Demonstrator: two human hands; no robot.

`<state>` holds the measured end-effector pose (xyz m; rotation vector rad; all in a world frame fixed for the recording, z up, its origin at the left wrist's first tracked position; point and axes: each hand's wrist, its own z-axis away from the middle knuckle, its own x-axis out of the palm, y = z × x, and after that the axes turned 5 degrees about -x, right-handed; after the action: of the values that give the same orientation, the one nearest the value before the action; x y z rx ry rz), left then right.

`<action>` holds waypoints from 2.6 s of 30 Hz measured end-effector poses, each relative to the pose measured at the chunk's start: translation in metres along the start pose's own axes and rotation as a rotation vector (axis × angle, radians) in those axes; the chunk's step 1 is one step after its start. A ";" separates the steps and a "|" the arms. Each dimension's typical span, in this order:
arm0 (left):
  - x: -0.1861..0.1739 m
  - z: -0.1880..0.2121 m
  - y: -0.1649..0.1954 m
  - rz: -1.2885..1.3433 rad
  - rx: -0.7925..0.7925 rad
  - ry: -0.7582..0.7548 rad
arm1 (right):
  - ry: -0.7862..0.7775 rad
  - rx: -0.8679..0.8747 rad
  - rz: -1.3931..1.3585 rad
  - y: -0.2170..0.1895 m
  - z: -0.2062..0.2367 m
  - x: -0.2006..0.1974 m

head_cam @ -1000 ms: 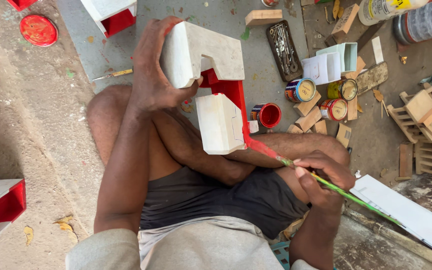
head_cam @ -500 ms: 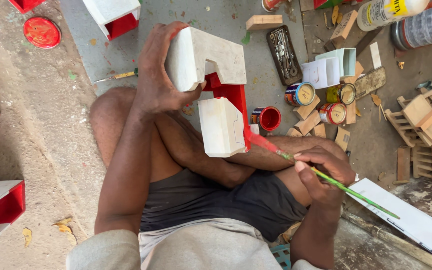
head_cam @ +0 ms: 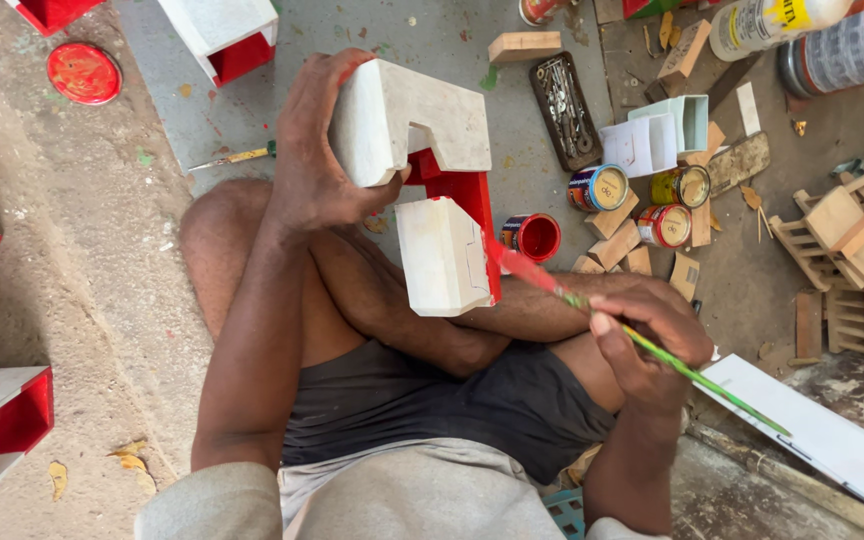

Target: The person paints the interior and exterior surfaces of small white wooden boxes red using a paintbrush. They hold the box in one hand and apply red paint with the other, rotating the box to cover different sides and dipping the brush into a paint can as needed.

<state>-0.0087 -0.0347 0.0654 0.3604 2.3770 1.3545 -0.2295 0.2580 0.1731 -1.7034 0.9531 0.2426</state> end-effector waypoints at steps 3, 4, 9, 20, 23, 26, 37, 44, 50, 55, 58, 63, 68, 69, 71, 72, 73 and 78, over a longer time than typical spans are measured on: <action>0.000 -0.001 0.000 -0.008 0.032 -0.002 | -0.037 -0.052 0.087 0.004 -0.012 0.005; 0.000 -0.002 0.000 -0.011 0.035 0.003 | -0.058 -0.050 0.094 0.004 -0.015 0.006; 0.000 -0.001 0.001 -0.026 0.038 0.003 | -0.085 0.033 0.006 -0.009 -0.015 0.001; 0.002 -0.001 -0.006 -0.033 0.054 -0.005 | -0.153 -0.098 0.016 -0.011 -0.028 0.004; 0.003 0.000 -0.008 -0.027 0.034 -0.011 | -0.096 -0.062 0.025 -0.013 -0.026 0.005; 0.002 0.003 -0.007 -0.021 0.012 -0.017 | -0.101 -0.059 0.122 -0.007 -0.024 0.006; 0.001 -0.001 0.000 -0.023 -0.003 -0.032 | -0.065 0.309 -0.381 0.042 -0.013 -0.018; 0.001 -0.001 0.002 -0.032 0.023 -0.018 | -0.072 0.352 -0.391 0.051 -0.042 -0.002; 0.004 -0.001 -0.003 -0.031 0.039 -0.014 | -0.064 0.273 -0.265 0.036 -0.052 0.005; 0.004 -0.001 -0.003 -0.022 0.048 -0.013 | -0.044 0.199 -0.275 0.024 -0.039 0.000; 0.003 -0.002 -0.002 -0.029 0.042 -0.018 | -0.122 0.183 -0.121 0.018 -0.030 -0.004; 0.001 -0.001 0.002 -0.028 0.042 -0.025 | -0.217 0.107 -0.128 0.012 -0.020 -0.013; 0.002 -0.002 0.003 -0.029 0.043 -0.025 | -0.270 0.092 -0.185 0.011 -0.022 -0.025; 0.002 -0.001 0.003 -0.025 0.035 -0.025 | -0.267 0.127 -0.208 0.011 -0.024 -0.026; 0.002 -0.002 0.002 -0.033 0.047 -0.021 | -0.256 0.171 -0.175 0.012 -0.029 -0.026; 0.002 -0.002 0.002 -0.038 0.052 -0.019 | -0.247 0.178 -0.120 0.013 -0.032 -0.024; 0.002 -0.002 0.001 -0.038 0.052 -0.020 | -0.238 0.185 -0.065 0.014 -0.036 -0.022; 0.004 -0.001 -0.002 -0.038 0.041 -0.013 | -0.218 0.130 -0.053 0.017 -0.055 -0.005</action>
<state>-0.0127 -0.0349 0.0636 0.3326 2.3915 1.2836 -0.2611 0.2107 0.1842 -1.5450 0.7459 0.3179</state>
